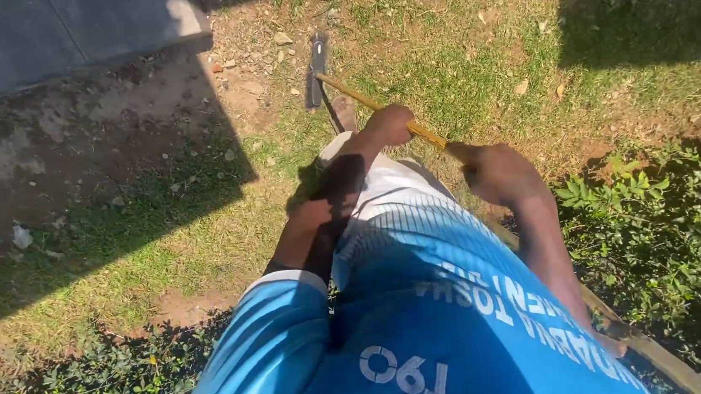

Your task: The person sweeps dirt and debris along an outdoor path using a broom.

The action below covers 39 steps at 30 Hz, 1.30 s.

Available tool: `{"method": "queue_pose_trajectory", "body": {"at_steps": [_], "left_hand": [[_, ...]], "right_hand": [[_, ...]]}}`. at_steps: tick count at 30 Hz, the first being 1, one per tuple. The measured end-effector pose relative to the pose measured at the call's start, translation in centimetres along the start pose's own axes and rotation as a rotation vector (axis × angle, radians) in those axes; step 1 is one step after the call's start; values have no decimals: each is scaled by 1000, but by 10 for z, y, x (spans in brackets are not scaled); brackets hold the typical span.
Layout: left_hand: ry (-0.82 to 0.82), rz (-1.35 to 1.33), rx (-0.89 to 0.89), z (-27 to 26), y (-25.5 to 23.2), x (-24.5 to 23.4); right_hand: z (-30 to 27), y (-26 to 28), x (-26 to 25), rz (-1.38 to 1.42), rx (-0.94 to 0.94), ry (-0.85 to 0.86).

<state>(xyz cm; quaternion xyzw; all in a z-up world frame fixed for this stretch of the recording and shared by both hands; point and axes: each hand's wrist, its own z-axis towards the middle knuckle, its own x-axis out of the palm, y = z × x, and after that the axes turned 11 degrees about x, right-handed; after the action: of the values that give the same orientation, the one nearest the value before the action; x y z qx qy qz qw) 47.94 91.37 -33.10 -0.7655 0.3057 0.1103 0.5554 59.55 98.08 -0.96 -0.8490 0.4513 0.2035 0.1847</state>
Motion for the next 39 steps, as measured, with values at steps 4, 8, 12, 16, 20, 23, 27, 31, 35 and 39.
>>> {"method": "queue_pose_trajectory", "body": {"at_steps": [4, 8, 12, 16, 20, 23, 27, 31, 35, 39], "left_hand": [[-182, 135, -26, -8, 30, -9], [-244, 65, -236, -54, 37, -30], [-200, 48, -197, -74, 17, -26], [-201, -40, -197, -16, -36, -29], [-257, -206, -56, 31, -81, -44], [-252, -164, -7, 90, -78, -18], [-282, -78, -196, 149, -52, 5], [-458, -47, -360, 155, -53, 18], [-449, -108, -416, 148, -82, 18], [-456, -143, -342, 179, -97, 43]], "right_hand": [[54, -31, 23, 145, 21, -4], [81, -36, 38, 247, -216, 70], [40, -20, -14, 212, -202, 154], [35, -62, -56, -69, -162, 16], [15, -83, -98, -205, -86, -36], [42, -110, -106, -302, -75, -40], [154, -166, -72, -161, -359, -103], [186, -206, -77, -12, -425, -65], [188, -229, -83, -71, -406, 37], [177, -228, -95, -287, -356, 74]]}}
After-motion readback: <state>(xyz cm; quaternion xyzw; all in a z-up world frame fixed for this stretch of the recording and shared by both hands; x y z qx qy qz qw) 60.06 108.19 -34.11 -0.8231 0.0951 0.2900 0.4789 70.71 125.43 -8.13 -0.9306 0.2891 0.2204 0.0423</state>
